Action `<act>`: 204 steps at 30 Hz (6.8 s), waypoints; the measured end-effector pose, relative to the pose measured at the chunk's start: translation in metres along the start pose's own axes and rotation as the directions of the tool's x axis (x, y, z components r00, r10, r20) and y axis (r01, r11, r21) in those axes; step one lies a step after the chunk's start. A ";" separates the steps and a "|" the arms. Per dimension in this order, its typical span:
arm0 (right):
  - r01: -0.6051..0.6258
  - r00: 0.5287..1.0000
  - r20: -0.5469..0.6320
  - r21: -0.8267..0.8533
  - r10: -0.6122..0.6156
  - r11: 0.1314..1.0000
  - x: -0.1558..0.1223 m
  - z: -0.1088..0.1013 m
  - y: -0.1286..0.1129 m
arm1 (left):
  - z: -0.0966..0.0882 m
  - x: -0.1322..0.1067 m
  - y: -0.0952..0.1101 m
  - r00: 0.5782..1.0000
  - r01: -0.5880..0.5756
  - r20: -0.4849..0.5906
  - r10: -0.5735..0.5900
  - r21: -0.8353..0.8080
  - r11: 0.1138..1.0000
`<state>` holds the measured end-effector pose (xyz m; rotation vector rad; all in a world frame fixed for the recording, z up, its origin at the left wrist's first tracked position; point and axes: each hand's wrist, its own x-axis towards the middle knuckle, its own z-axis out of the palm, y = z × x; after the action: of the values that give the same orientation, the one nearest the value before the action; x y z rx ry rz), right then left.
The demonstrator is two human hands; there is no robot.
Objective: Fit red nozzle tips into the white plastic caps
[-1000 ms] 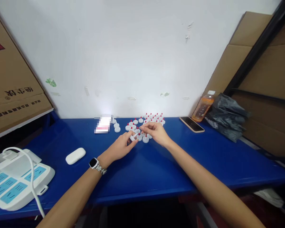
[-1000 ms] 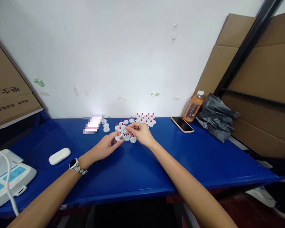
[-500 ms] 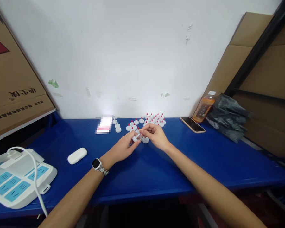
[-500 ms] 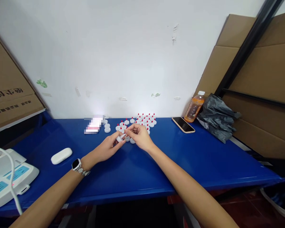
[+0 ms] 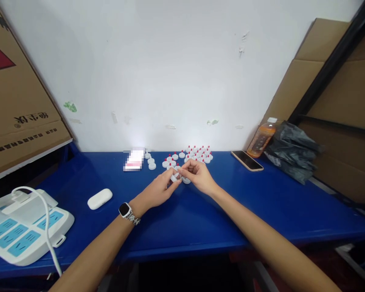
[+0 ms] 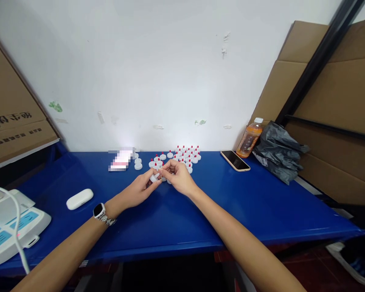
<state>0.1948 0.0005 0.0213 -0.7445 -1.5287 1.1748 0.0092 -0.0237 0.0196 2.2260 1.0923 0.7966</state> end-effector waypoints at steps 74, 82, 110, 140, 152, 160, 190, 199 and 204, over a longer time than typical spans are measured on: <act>-0.050 0.998 -0.010 -0.669 0.058 0.742 0.168 0.061 0.020 | -0.043 -0.007 -0.032 0.929 0.371 -0.172 -0.329 0.386 0.845; -0.065 0.989 0.105 -0.305 0.101 0.950 0.059 0.012 -0.021 | -0.020 0.006 -0.019 0.906 0.137 -0.423 -0.033 0.219 0.966; 0.169 0.925 0.253 -0.942 0.283 0.292 0.128 -0.017 0.033 | -0.011 0.006 -0.013 0.981 0.181 -0.095 -0.168 0.152 0.972; -0.122 0.992 0.038 -0.022 0.123 0.992 0.016 -0.009 -0.008 | -0.006 0.000 -0.001 0.995 0.099 0.005 -0.101 0.193 0.976; 0.007 1.000 0.009 -0.059 -0.007 0.998 0.006 0.008 -0.002 | -0.005 -0.003 0.006 0.995 0.090 0.020 -0.097 0.225 0.970; 0.048 0.999 0.017 -0.140 -0.046 0.989 0.005 0.009 0.003 | -0.003 0.000 0.007 0.997 0.068 0.022 -0.075 0.239 0.969; 0.289 0.926 0.354 -0.887 0.129 0.360 0.120 0.043 0.006 | -0.049 -0.012 -0.035 0.888 0.411 -0.032 -0.459 0.506 0.759; 0.273 0.923 0.368 -0.833 0.114 0.481 0.126 0.075 0.021 | -0.057 -0.011 -0.048 0.876 0.467 -0.113 -0.469 0.444 0.765; 0.131 0.959 0.280 -0.589 0.049 0.797 0.105 0.052 0.001 | -0.051 -0.006 -0.037 0.873 0.355 -0.461 -0.155 0.385 0.852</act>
<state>0.1151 0.0793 0.0569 -0.9795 -2.2017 0.7655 -0.0485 0.0013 0.0283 2.2444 1.9273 0.9993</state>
